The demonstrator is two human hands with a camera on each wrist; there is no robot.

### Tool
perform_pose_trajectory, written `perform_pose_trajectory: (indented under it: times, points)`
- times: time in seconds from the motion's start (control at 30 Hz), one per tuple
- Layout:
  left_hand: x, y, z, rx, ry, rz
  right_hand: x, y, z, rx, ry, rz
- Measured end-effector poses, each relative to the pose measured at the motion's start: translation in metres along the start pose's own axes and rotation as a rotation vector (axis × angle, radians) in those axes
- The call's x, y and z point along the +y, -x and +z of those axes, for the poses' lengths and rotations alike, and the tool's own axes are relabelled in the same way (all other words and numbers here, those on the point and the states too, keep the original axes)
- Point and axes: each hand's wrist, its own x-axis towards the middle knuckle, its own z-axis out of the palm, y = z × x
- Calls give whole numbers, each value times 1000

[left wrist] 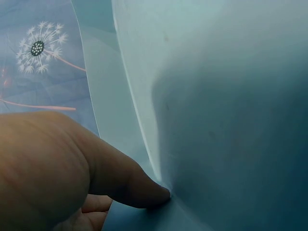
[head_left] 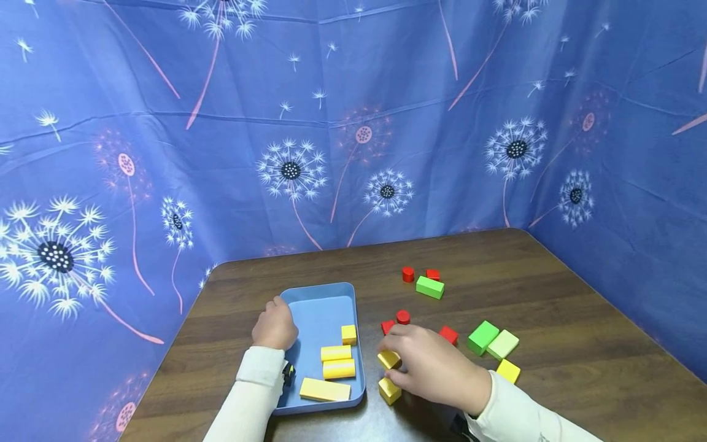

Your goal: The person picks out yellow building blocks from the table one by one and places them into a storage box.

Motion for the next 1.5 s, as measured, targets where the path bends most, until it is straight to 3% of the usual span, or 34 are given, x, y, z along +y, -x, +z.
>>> perform_pose_trajectory:
  times: [0.8,1.13,1.5]
  points:
    - [0,1,1,15,-10,-5,-22,-39,7,-30,14,-51]
    - [-2,-1,4,29,-4,1,-20,-55,18,-3,22,-102]
    - [0,0,0,18,7,-8,-11,-69,28,-28,41,-22]
